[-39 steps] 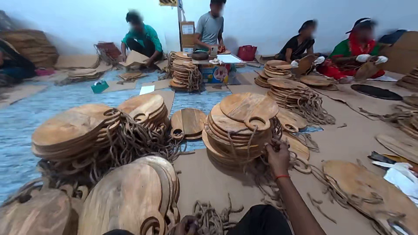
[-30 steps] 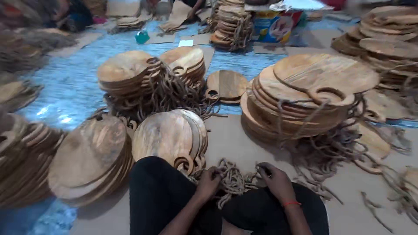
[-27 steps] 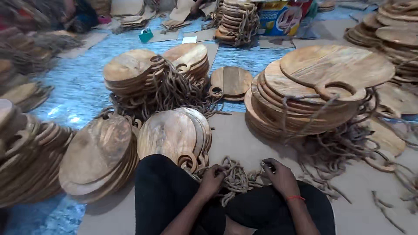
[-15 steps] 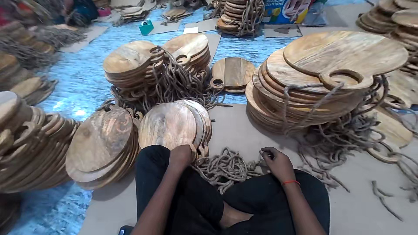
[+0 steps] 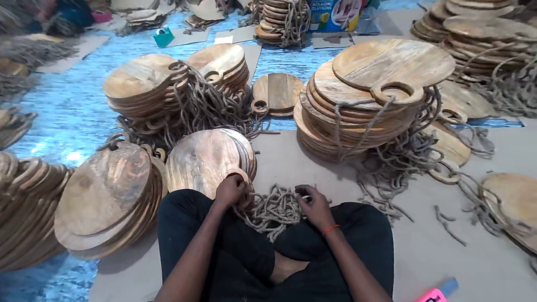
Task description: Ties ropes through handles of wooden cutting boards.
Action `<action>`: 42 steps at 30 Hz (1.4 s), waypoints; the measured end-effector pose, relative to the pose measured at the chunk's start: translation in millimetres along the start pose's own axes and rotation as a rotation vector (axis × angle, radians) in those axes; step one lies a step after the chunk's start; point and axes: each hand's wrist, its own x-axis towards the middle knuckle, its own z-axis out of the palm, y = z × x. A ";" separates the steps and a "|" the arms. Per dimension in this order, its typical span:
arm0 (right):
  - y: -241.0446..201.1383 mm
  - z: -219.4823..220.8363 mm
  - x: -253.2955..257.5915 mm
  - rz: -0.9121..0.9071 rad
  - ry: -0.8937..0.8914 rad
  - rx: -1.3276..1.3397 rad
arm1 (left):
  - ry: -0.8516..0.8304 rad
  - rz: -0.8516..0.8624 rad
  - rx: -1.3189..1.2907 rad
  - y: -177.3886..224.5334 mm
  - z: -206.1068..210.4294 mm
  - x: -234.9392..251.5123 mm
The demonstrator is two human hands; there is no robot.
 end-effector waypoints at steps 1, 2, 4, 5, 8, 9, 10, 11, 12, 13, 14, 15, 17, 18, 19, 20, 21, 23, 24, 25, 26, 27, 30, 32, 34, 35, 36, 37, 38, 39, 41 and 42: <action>-5.1 11.1 -2.4 -0.029 -0.022 0.035 | -0.021 0.033 -0.043 -2.1 -0.7 8.2; -11.0 22.2 -4.6 -0.054 -0.045 0.052 | -0.045 0.066 -0.095 -3.6 -0.7 16.2; -20.8 45.9 -7.9 -0.062 -0.074 0.071 | -0.052 0.152 -0.306 -6.0 4.0 29.8; -25.6 57.0 -8.6 -0.050 -0.099 0.071 | -0.037 0.191 -0.458 -4.8 5.5 32.8; -40.2 86.2 -13.3 0.010 -0.123 0.020 | 0.073 0.262 -0.805 8.4 -2.1 18.5; -45.0 94.3 -13.7 0.037 -0.112 -0.008 | 0.141 0.262 -0.824 10.4 -4.0 9.4; -50.5 101.3 -12.4 0.070 -0.098 -0.032 | 0.212 0.261 -0.789 8.8 -3.2 5.2; -56.8 106.9 -9.2 0.106 -0.090 -0.051 | 0.263 0.262 -0.704 4.5 -0.5 5.8; -63.8 111.6 -4.5 0.143 -0.092 -0.058 | 0.278 0.263 -0.577 0.6 2.6 8.1; -71.0 116.1 1.1 0.181 -0.103 -0.058 | 0.257 0.274 -0.427 -1.6 5.4 11.0; -78.1 120.5 7.3 0.223 -0.128 -0.064 | 0.206 0.298 -0.264 -0.7 6.5 13.0; -85.9 123.5 14.1 0.282 -0.174 -0.067 | 0.146 0.318 -0.108 2.5 7.0 14.3; -97.6 128.2 26.1 0.391 -0.276 -0.086 | 0.079 0.344 0.102 8.0 9.7 16.5; -100.1 130.4 29.3 0.423 -0.300 -0.076 | 0.062 0.351 0.152 9.2 10.4 16.9; -101.2 131.9 30.4 0.436 -0.307 -0.070 | 0.053 0.356 0.167 9.5 10.1 17.0; -102.6 131.7 29.7 0.439 -0.317 -0.086 | 0.048 0.356 0.154 9.9 9.1 17.0; -105.1 129.7 27.4 0.440 -0.340 -0.121 | 0.043 0.354 0.116 10.5 7.9 16.9; -109.6 120.1 21.6 0.447 -0.389 -0.154 | 0.044 0.342 -0.016 12.5 6.5 16.1; -107.1 112.8 19.2 0.445 -0.358 -0.111 | 0.052 0.334 -0.082 13.2 6.8 15.8; -99.0 104.0 18.2 0.430 -0.271 -0.045 | 0.065 0.330 -0.128 13.2 7.2 16.0; -88.0 91.8 19.4 0.416 -0.162 0.029 | 0.074 0.338 -0.140 12.9 6.9 16.8; -75.8 75.1 22.5 0.409 -0.086 0.089 | 0.071 0.359 -0.122 13.0 7.1 17.2; -50.7 19.6 22.2 0.412 -0.039 0.396 | 0.022 0.461 0.054 12.9 20.0 19.7; -47.8 -10.0 13.5 0.367 -0.045 0.499 | -0.001 0.452 0.197 21.3 27.3 23.0; -43.1 -27.8 3.3 0.297 -0.063 0.443 | 0.043 0.430 0.281 25.7 32.8 25.5; -37.3 -33.3 -0.4 0.263 -0.068 0.386 | 0.079 0.427 0.295 26.3 34.9 26.6; -29.6 -37.1 -2.0 0.237 -0.059 0.312 | 0.104 0.419 0.317 26.8 35.6 27.3; -20.4 -38.7 -1.7 0.221 -0.037 0.239 | 0.117 0.406 0.341 26.7 35.1 27.5; -11.1 -38.4 -0.1 0.209 -0.005 0.179 | 0.125 0.387 0.359 26.3 33.2 27.0; -3.6 -37.0 1.5 0.198 0.026 0.120 | 0.135 0.365 0.365 25.5 30.9 25.7; 0.4 -33.4 4.1 0.160 0.109 -0.018 | 0.177 0.318 0.366 23.6 27.1 22.8; -2.9 -32.1 6.0 0.131 0.167 -0.064 | 0.208 0.297 0.358 23.5 25.1 21.7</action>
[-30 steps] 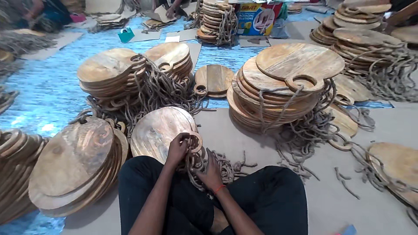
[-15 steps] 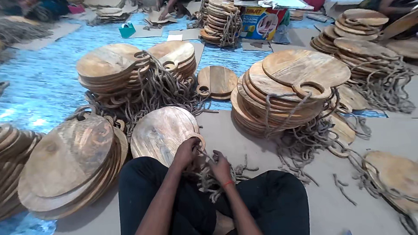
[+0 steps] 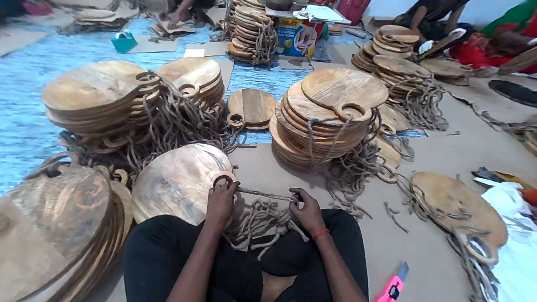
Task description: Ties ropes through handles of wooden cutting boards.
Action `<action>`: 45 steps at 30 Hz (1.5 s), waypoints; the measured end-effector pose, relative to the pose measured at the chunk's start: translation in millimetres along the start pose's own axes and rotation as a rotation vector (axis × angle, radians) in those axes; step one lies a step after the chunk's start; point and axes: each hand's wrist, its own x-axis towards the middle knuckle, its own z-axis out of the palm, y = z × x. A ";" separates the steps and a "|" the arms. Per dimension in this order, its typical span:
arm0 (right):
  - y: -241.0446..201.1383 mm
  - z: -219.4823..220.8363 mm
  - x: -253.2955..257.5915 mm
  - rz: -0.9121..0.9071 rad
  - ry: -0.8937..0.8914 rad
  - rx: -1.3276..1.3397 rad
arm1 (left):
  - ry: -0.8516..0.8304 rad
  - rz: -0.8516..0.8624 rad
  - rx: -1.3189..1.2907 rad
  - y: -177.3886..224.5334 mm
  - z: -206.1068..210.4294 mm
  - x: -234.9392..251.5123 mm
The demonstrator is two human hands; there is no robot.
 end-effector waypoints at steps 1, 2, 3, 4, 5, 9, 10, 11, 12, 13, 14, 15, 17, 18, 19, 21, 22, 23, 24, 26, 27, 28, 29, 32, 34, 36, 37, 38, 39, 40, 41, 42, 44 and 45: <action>-5.5 1.1 1.2 -0.032 0.065 -0.001 | 0.025 -0.026 0.000 -0.3 -1.9 -0.6; -12.6 2.6 2.1 -0.059 0.123 0.043 | 0.047 -0.051 -0.004 -0.9 -3.2 -0.8; -21.5 4.6 2.6 -0.069 0.156 0.134 | 0.067 -0.073 -0.004 -2.3 -3.2 -1.1; -33.4 7.1 2.4 -0.056 0.163 0.283 | 0.077 -0.095 -0.005 -4.3 -2.5 -1.2; -49.2 9.2 2.4 -0.018 0.144 0.509 | 0.086 -0.114 0.001 -6.1 -1.9 -0.8; -103.7 4.6 2.2 0.268 -0.108 1.041 | 0.082 -0.153 0.003 -5.7 -4.9 -1.7; -107.8 -1.2 2.9 0.317 -0.167 1.068 | 0.083 -0.154 0.005 -5.2 -4.7 -1.9; -110.6 -9.3 2.7 0.335 -0.198 1.086 | 0.083 -0.155 0.003 -4.7 -4.7 -1.9; -113.0 -19.9 1.8 0.323 -0.218 1.079 | 0.077 -0.159 0.006 -4.4 -5.6 -1.2; -114.2 -31.2 0.9 0.287 -0.239 1.037 | 0.067 -0.164 0.008 -4.3 -6.7 -0.6; -112.9 -41.7 0.8 0.241 -0.262 0.950 | 0.056 -0.166 0.000 -4.3 -6.8 -1.1; -109.0 -51.2 1.8 0.189 -0.285 0.828 | 0.046 -0.166 -0.019 -4.3 -5.9 -1.9; -101.2 -70.4 10.2 0.083 -0.306 0.526 | 0.038 -0.158 -0.066 -2.0 -5.7 -0.7; -97.9 -79.8 15.8 0.045 -0.310 0.371 | 0.040 -0.151 -0.073 -0.7 -6.3 0.1; -94.1 -88.1 21.6 0.016 -0.307 0.208 | 0.049 -0.143 -0.071 -0.3 -6.3 0.6; -85.6 -99.5 32.9 -0.014 -0.275 -0.094 | 0.061 -0.137 -0.059 -2.2 -5.4 1.6; -77.8 -101.4 38.4 -0.029 -0.250 -0.197 | 0.057 -0.140 -0.061 -3.1 -5.3 1.2; -69.0 -101.9 43.2 -0.039 -0.245 -0.274 | 0.054 -0.143 -0.060 -3.4 -4.8 0.3; -60.5 -101.6 47.1 -0.036 -0.249 -0.338 | 0.053 -0.145 -0.057 -3.4 -3.7 0.1; -42.8 -97.5 52.6 -0.011 -0.246 -0.453 | 0.058 -0.151 -0.058 -3.4 -3.2 0.3; -33.8 -94.7 54.2 0.012 -0.231 -0.512 | 0.055 -0.154 -0.059 -3.6 -3.2 0.7; -23.0 -91.9 55.5 0.041 -0.211 -0.560 | 0.051 -0.154 -0.060 -3.6 -2.8 1.1; -9.8 -89.3 56.4 0.073 -0.191 -0.587 | 0.048 -0.152 -0.058 -3.4 -1.9 1.5; 33.0 -78.4 53.9 0.149 -0.131 -0.395 | 0.045 -0.145 -0.053 -2.9 -0.4 1.0; 44.2 -71.1 47.9 0.162 -0.070 -0.235 | 0.039 -0.143 -0.070 -3.0 -2.1 -0.4; 40.7 -66.4 40.5 0.114 0.090 -0.067 | 0.027 -0.148 -0.093 -1.9 -3.9 -2.8; 37.0 -63.6 37.7 0.074 0.191 0.047 | 0.028 -0.148 -0.092 -2.7 -3.1 -3.2; 30.2 -63.4 35.7 0.036 0.262 0.137 | 0.032 -0.147 -0.092 -3.3 -3.0 -3.1; 22.0 -65.2 33.9 -0.012 0.300 0.195 | 0.038 -0.146 -0.093 -3.2 -3.5 -2.8; 13.3 -68.0 31.5 -0.066 0.325 0.231 | 0.048 -0.143 -0.095 -2.8 -3.4 -2.0; 4.3 -70.8 28.5 -0.125 0.344 0.259 | 0.064 -0.136 -0.096 -2.4 -2.9 -1.1; -5.3 -73.8 24.7 -0.181 0.347 0.278 | 0.080 -0.127 -0.095 -2.3 -2.1 0.1; -22.9 -76.0 16.1 -0.280 0.333 0.295 | 0.142 -0.091 -0.107 -4.0 2.1 0.7; -30.8 -73.4 11.6 -0.303 0.321 0.313 | 0.206 -0.042 -0.133 -6.5 5.0 0.2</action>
